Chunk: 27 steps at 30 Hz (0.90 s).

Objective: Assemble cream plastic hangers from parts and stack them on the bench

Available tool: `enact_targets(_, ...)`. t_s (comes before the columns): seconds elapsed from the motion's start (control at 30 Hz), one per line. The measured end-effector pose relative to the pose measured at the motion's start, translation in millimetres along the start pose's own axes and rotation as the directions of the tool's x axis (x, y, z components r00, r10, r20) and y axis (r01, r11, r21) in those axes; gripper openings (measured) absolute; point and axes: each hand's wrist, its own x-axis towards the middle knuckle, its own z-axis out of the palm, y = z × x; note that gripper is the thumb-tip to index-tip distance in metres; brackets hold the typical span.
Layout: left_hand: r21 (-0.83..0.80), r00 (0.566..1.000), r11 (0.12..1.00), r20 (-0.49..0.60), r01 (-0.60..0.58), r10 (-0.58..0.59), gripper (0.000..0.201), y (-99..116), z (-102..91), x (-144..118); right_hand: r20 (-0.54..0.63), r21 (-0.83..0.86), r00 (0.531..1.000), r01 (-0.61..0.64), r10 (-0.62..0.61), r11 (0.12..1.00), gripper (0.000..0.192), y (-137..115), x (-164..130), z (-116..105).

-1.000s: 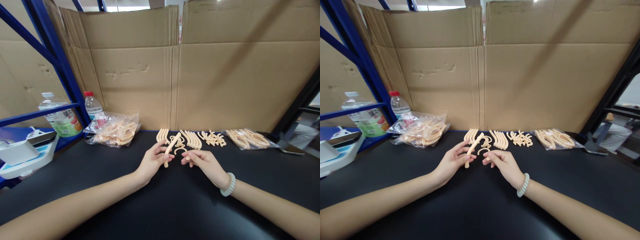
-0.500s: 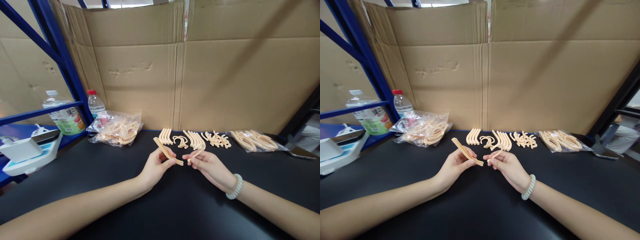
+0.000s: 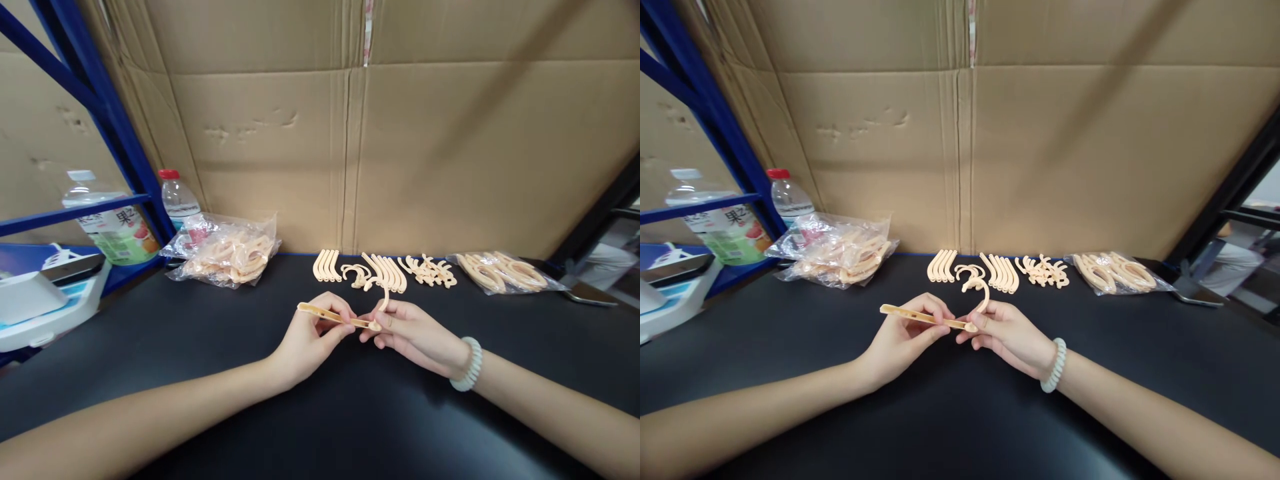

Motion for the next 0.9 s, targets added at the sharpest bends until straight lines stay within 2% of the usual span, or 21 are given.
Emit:
enact_targets(0.3, 0.090, 0.999, 0.995, 0.005, -0.034, 0.034, 0.012, 6.0, 1.8, -1.2, -0.033, -0.052, 0.998, 0.053, -0.054, 0.997, 0.025, 0.4, -3.1, 3.1)
enact_targets(0.9, 0.066, 0.998, 0.998, 0.068, -0.006, 0.001, 0.010, 5.1, 2.1, -3.3, -0.095, -0.135, 0.987, 0.116, -0.129, 0.984, 0.030, 6.1, -3.7, 7.5)
